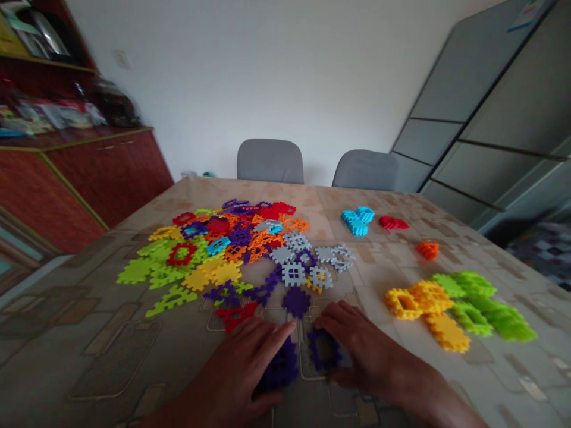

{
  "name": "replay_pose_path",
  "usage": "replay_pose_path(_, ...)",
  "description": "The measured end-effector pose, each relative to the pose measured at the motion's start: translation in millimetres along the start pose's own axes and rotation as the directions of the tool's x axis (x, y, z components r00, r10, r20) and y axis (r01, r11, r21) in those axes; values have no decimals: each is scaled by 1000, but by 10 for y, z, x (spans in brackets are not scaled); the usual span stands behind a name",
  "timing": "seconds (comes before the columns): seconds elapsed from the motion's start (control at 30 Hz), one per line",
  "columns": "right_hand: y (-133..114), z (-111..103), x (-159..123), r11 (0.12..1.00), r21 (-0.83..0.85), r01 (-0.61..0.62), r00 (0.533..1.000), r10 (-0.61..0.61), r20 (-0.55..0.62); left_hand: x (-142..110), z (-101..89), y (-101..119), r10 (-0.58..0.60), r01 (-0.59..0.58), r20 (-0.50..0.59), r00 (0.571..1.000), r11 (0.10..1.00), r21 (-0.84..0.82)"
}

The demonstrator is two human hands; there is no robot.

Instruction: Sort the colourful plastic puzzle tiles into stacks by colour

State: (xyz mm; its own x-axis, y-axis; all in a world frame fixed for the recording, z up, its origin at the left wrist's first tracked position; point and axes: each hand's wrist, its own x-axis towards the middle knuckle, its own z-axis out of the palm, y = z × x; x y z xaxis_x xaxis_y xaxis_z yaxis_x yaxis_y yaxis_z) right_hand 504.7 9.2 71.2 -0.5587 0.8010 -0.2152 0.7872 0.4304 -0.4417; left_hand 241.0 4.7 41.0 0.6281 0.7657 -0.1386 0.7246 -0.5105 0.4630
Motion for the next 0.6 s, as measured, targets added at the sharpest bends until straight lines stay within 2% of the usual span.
replay_pose_path(0.13, 30, 27, -3, 999, 31, 36, 999, -35, -42, -34, 26, -108, -92, 70, -95, 991, 975, -210)
replay_pose_path(0.27, 87, 3, 4, 996, 60, 64, 996, -60, -58, -36, -80, -246, -207, 120, -115, 972, 849, -514)
replay_pose_path(0.33, 96, -14, 13, 995, 69, 68, 996, -63, -68, -24, -129, -289, -226, 120, -118, 967, 811, -572)
replay_pose_path(0.4, 90, -27, 19, 995, 75, 62, 996, -57, -69, -14, -125, -297, -233, 121, -140, 962, 829, -545)
replay_pose_path(0.47, 80, -30, 23, 996, 73, 57, 996, -52, -68, -11, -68, -265, -206, 119, -151, 967, 886, -448)
replay_pose_path(0.6, 89, -7, 30, 996, 50, 74, 994, -69, -88, -6, 63, -142, -57, 39, -103, 993, 984, -171)
